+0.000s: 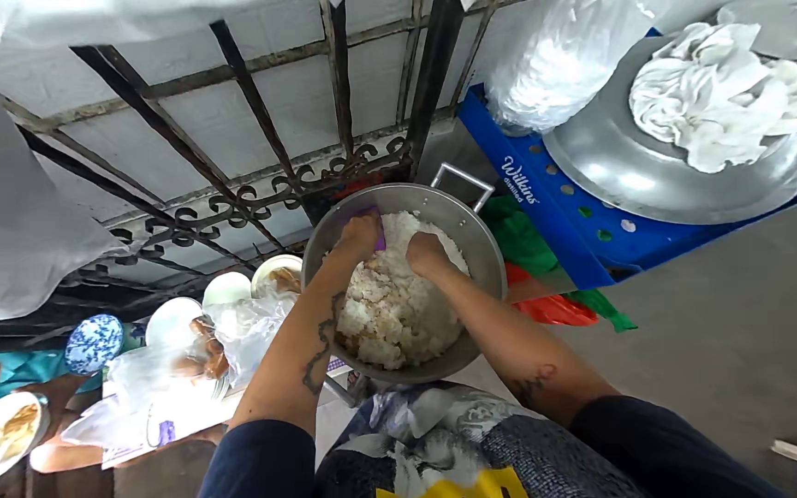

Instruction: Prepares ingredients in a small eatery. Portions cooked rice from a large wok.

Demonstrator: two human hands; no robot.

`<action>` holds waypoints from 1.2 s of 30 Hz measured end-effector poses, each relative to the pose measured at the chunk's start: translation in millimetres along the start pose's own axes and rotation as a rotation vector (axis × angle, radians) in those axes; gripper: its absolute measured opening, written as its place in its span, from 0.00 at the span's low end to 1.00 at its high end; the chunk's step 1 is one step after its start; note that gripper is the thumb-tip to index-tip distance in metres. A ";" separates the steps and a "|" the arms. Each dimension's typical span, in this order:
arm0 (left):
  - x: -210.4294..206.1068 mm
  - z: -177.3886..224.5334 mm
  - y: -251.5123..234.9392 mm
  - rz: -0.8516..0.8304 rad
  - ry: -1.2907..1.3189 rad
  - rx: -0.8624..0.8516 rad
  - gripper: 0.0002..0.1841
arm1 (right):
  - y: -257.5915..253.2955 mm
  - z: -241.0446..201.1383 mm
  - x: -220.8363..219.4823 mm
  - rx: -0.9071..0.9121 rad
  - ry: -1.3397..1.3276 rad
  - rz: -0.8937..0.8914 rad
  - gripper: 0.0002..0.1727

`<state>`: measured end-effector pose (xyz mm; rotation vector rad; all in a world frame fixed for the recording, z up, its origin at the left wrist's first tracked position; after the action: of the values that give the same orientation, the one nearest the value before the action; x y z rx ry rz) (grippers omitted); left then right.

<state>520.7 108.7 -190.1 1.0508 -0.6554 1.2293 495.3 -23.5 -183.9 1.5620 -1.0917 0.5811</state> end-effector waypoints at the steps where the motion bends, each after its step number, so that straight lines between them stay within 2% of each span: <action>1: -0.2 1.1 -0.4 0.011 -0.001 0.003 0.24 | 2.0 -6.5 -1.0 0.017 -0.005 0.014 0.12; 9: 0.3 10.6 9.8 0.028 0.151 0.005 0.26 | 25.9 -27.2 -16.0 0.185 -0.070 0.067 0.19; 12: 0.0 1.4 14.6 0.052 0.413 0.135 0.26 | 27.2 -6.0 5.1 0.212 -0.149 0.029 0.20; 14: -4.4 -6.0 17.6 0.080 0.647 0.252 0.22 | 30.8 18.1 20.1 0.236 -0.213 0.112 0.17; 17: -6.7 -8.8 23.0 0.029 0.969 0.345 0.16 | 35.7 50.3 47.0 0.203 -0.127 0.244 0.20; 19: -8.7 -3.6 24.9 -0.059 0.915 0.296 0.17 | 27.3 68.3 56.6 0.170 -0.138 0.240 0.21; 21: -15.9 3.7 27.5 -0.129 0.732 0.255 0.18 | 19.2 77.9 53.7 0.174 -0.143 0.193 0.21; 26: -21.6 8.7 31.6 -0.221 0.502 0.249 0.19 | 12.0 56.8 25.3 0.227 0.044 0.010 0.16; 28: -24.8 8.4 33.6 -0.226 0.483 0.248 0.19 | 7.9 45.4 25.6 0.259 0.127 -0.016 0.15; 32: -24.3 9.4 32.2 -0.204 0.470 0.210 0.20 | 3.1 42.5 60.2 0.331 0.222 0.001 0.17; 36: -27.9 11.2 32.8 -0.159 0.346 0.115 0.21 | 13.5 43.5 47.2 0.260 0.204 -0.020 0.17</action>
<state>483.6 86.4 -200.5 0.9338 -0.2324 1.2801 497.4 -80.2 -151.0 1.6909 -0.8716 0.8766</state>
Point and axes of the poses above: each hand's wrist, its own y-axis away from the middle knuckle, its own x-axis out of the back of the hand, z = x × y, the point moved 1 cm from there along -y, towards the middle knuckle, and after that the axes turned 14 degrees about z, right-handed, at the moved point
